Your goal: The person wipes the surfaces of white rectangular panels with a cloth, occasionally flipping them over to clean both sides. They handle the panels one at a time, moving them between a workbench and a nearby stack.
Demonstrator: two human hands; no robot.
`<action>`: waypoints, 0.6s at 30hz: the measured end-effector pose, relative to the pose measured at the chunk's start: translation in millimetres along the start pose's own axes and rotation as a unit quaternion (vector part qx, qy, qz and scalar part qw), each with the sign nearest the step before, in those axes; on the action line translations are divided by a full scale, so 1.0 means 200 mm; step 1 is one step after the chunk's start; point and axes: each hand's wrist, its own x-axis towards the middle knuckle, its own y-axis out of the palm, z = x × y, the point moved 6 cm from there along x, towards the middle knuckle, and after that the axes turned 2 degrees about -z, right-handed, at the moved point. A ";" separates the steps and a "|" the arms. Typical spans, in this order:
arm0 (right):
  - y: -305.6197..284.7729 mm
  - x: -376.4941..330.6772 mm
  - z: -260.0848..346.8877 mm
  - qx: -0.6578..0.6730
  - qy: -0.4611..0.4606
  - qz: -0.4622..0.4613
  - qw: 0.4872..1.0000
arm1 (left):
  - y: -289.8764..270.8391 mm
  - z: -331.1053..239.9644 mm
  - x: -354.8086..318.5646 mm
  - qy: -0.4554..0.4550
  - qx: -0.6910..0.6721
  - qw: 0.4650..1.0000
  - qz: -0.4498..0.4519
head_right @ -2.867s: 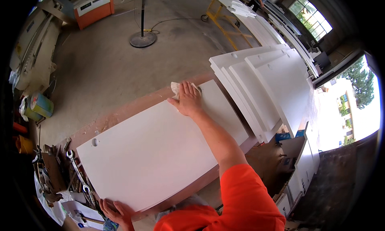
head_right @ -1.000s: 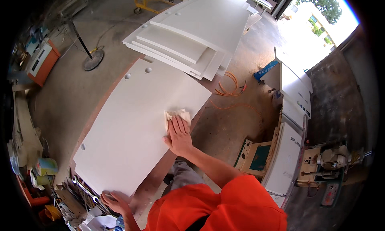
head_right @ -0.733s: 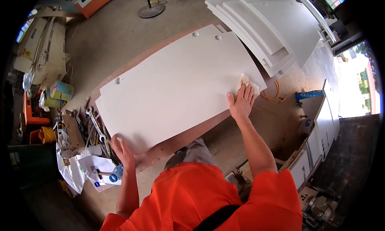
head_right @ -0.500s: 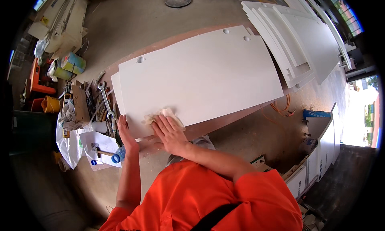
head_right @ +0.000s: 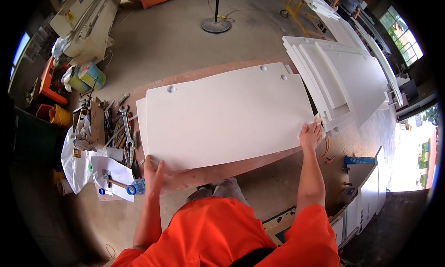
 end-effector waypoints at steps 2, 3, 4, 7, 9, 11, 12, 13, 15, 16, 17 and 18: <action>-0.01 0.07 -0.03 0.014 0.046 0.059 0.997 | -0.05 -0.11 0.04 -0.035 0.026 0.999 0.029; 0.00 0.08 0.00 0.014 0.051 0.081 0.995 | -0.08 -0.12 0.01 -0.058 0.038 0.997 0.041; 0.00 0.07 -0.01 0.006 0.039 0.059 0.997 | -0.09 -0.11 -0.01 0.001 0.086 0.996 -0.005; 0.00 0.01 -0.15 0.078 0.040 0.033 0.996 | -0.03 -0.07 -0.10 0.103 0.137 0.981 -0.088; 0.00 -0.06 -0.23 0.124 0.046 0.046 0.990 | -0.01 -0.06 -0.21 0.136 0.142 0.972 -0.131; -0.03 -0.16 -0.23 0.220 -0.015 0.019 0.975 | -0.06 -0.03 -0.23 0.101 0.136 0.968 -0.186; -0.05 -0.19 -0.27 0.236 -0.028 0.012 0.971 | -0.08 -0.03 -0.19 0.082 0.136 0.965 -0.207; -0.04 -0.23 -0.29 0.252 -0.039 0.006 0.967 | -0.11 -0.03 -0.13 0.065 0.136 0.962 -0.227; -0.03 -0.26 -0.36 0.259 -0.038 0.019 0.965 | -0.14 0.06 0.07 -0.028 0.090 0.984 -0.148; -0.01 -0.27 -0.44 0.254 -0.020 0.036 0.966 | -0.14 0.01 0.15 -0.020 0.169 0.977 -0.129; -0.02 -0.28 -0.48 0.256 -0.005 0.054 0.965 | -0.15 0.04 0.23 -0.038 0.204 0.974 -0.092; -0.04 -0.30 -0.49 0.270 0.012 0.063 0.961 | -0.19 0.04 0.29 -0.052 0.230 0.969 -0.076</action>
